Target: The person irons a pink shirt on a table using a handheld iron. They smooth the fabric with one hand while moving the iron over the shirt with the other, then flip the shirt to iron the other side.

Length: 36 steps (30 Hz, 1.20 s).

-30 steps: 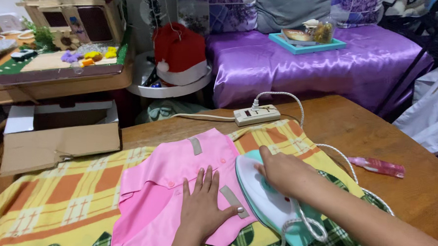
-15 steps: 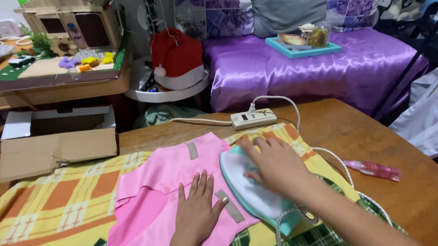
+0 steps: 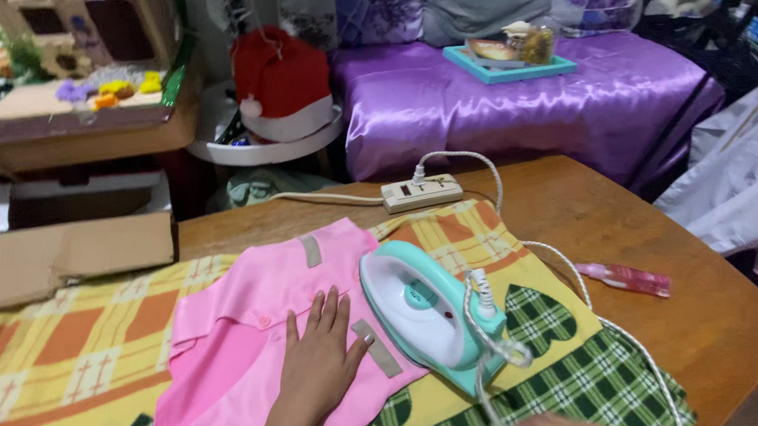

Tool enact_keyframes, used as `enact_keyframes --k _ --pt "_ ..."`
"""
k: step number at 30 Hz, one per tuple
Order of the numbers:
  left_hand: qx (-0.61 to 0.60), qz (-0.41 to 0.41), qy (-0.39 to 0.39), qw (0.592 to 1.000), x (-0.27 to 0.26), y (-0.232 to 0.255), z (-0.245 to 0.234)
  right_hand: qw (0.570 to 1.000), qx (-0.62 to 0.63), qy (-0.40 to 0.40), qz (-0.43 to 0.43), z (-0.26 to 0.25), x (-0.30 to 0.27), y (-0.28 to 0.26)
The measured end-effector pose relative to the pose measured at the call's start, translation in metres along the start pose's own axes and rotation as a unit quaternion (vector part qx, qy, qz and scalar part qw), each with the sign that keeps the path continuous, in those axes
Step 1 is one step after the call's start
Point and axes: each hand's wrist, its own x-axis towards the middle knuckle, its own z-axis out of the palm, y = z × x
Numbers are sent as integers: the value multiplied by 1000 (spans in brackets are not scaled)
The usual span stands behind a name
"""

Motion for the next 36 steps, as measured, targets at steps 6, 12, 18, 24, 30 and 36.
enact_keyframes --k 6,12,18,24,30,36 --pt "9 -7 -2 1000 2 -2 6 832 192 511 -100 -168 2 -84" --pt "-4 -1 -3 1000 5 0 4 921 -303 241 -37 -140 80 -104" --pt "-100 37 111 988 6 9 6 974 67 176 -125 -117 107 -172" --pt "-155 34 246 956 12 -14 9 960 222 -8 -170 -161 116 -230" --pt "-219 -6 273 937 20 -31 14 995 82 -33 37 -173 73 -304" --pt "-222 -25 242 944 12 -21 10 983 -150 48 -90 -123 96 -327"
